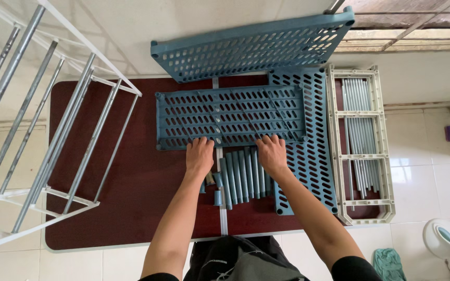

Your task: The person assembles a storage shelf by inserting metal rods into plastic frames and attaching perforated blue shelves. The person aligns components, inserts rods into frame holes, and secures shelves onto the frame.

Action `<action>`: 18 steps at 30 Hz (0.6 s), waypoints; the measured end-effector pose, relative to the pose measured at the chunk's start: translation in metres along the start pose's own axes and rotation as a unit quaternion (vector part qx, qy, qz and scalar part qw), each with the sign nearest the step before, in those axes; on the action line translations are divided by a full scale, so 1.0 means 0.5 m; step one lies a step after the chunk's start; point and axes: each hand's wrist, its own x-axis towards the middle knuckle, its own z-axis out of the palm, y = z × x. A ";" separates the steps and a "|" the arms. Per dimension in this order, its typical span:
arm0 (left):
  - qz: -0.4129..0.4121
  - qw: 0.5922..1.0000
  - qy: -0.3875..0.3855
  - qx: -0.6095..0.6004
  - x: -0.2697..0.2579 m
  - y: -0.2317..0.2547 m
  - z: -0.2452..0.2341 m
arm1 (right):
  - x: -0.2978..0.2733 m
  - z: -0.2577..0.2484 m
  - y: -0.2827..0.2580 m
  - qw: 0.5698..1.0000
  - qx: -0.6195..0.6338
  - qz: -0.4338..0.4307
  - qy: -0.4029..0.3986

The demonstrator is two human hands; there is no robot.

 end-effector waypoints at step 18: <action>0.127 0.929 0.342 -0.068 0.057 -0.020 -0.178 | 0.164 -0.233 0.004 0.992 0.110 0.016 0.056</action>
